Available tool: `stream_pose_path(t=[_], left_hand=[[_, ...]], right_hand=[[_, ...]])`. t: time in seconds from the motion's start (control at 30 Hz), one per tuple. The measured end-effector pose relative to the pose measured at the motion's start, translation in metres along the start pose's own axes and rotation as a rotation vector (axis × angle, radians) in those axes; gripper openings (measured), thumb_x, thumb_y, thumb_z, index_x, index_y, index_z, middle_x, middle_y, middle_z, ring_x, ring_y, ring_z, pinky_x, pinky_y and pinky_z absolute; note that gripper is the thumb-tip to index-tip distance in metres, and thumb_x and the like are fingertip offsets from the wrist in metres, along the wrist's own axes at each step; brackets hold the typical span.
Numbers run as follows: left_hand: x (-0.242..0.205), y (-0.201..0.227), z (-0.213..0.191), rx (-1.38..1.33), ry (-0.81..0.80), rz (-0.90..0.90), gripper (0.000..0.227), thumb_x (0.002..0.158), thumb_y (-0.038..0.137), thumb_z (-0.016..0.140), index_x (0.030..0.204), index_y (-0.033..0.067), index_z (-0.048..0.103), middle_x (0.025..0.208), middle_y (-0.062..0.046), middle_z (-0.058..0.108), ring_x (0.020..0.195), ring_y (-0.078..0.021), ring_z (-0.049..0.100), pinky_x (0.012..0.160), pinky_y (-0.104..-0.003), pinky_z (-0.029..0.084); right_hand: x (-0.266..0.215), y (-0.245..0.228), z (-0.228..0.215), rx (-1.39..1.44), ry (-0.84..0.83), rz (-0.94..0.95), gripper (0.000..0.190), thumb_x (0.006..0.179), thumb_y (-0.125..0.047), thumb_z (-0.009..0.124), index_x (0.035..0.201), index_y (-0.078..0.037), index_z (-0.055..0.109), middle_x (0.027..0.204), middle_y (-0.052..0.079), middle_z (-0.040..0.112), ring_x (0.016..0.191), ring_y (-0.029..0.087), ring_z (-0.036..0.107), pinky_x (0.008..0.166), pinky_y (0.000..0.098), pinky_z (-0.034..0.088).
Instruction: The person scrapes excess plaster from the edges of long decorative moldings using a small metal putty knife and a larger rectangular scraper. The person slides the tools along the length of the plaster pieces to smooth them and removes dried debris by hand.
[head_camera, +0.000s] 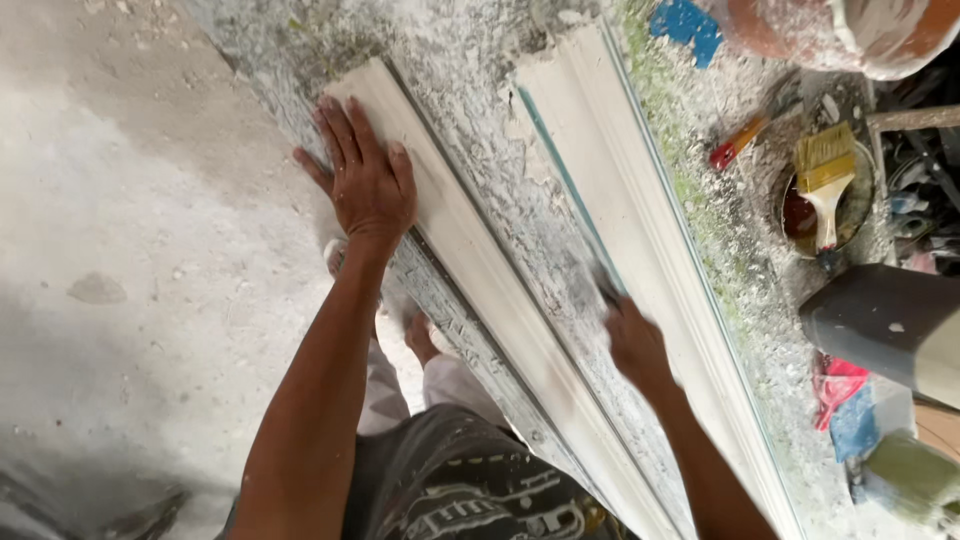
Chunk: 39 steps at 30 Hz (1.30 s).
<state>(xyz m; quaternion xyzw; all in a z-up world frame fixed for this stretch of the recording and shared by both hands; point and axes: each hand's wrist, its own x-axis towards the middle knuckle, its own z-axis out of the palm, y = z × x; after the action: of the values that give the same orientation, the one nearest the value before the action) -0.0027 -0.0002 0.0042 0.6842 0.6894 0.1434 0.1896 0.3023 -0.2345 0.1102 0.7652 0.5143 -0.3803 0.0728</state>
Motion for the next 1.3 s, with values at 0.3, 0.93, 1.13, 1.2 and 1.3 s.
stream_pose_path(t=[0.3, 0.93, 1.13, 1.2, 1.3], left_hand=[[0.009, -0.006, 0.024, 0.155, 0.222, 0.11, 0.065, 0.11, 0.041, 0.039, 0.163, 0.0036, 0.033, 0.167, -0.023, 0.026, 0.156, -0.0376, 0.023, 0.118, -0.066, -0.002], [0.009, -0.01, 0.028, 0.154, 0.297, 0.103, 0.069, 0.102, 0.041, 0.047, 0.16, 0.0032, 0.038, 0.164, -0.024, 0.034, 0.153, -0.039, 0.032, 0.118, -0.068, 0.005], [0.009, -0.011, 0.027, 0.156, 0.315, 0.126, 0.067, 0.103, 0.042, 0.046, 0.159, 0.004, 0.04, 0.163, -0.023, 0.034, 0.153, -0.037, 0.032, 0.118, -0.068, 0.007], [0.002, -0.009, 0.024, 0.139, 0.285, 0.11, 0.067, 0.103, 0.041, 0.047, 0.158, 0.0033, 0.042, 0.163, -0.024, 0.035, 0.153, -0.0378, 0.031, 0.117, -0.069, 0.008], [0.009, -0.004, 0.014, 0.13, 0.3, 0.114, 0.064, 0.108, 0.042, 0.039, 0.159, 0.0039, 0.039, 0.164, -0.024, 0.031, 0.154, -0.0383, 0.028, 0.117, -0.068, 0.005]], right_hand=[[0.076, 0.041, 0.061, -0.553, 0.448, -0.175, 0.03, 0.097, -0.019, 0.058, 0.121, -0.003, 0.068, 0.1, 0.022, 0.068, 0.071, 0.033, 0.075, 0.059, 0.0458, 0.059], [0.116, -0.194, -0.094, 0.439, 0.006, 0.277, 0.057, 0.103, -0.045, 0.036, 0.102, 0.007, 0.062, 0.078, 0.028, 0.067, 0.063, 0.035, 0.069, 0.057, 0.054, 0.052], [0.196, -0.175, -0.102, 0.546, 0.051, 0.072, 0.046, 0.104, -0.046, 0.044, 0.105, -0.002, 0.059, 0.062, 0.017, 0.064, 0.04, 0.025, 0.064, 0.034, 0.0429, 0.054], [0.139, -0.119, -0.072, 0.499, 0.098, 0.017, 0.045, 0.108, -0.05, 0.045, 0.104, -0.006, 0.056, 0.056, 0.015, 0.06, 0.037, 0.024, 0.06, 0.033, 0.0392, 0.049], [0.037, 0.001, 0.013, -0.924, 0.803, -0.932, 0.036, 0.104, -0.008, 0.054, 0.129, 0.017, 0.061, 0.098, 0.03, 0.066, 0.081, 0.033, 0.069, 0.073, 0.0401, 0.058]])
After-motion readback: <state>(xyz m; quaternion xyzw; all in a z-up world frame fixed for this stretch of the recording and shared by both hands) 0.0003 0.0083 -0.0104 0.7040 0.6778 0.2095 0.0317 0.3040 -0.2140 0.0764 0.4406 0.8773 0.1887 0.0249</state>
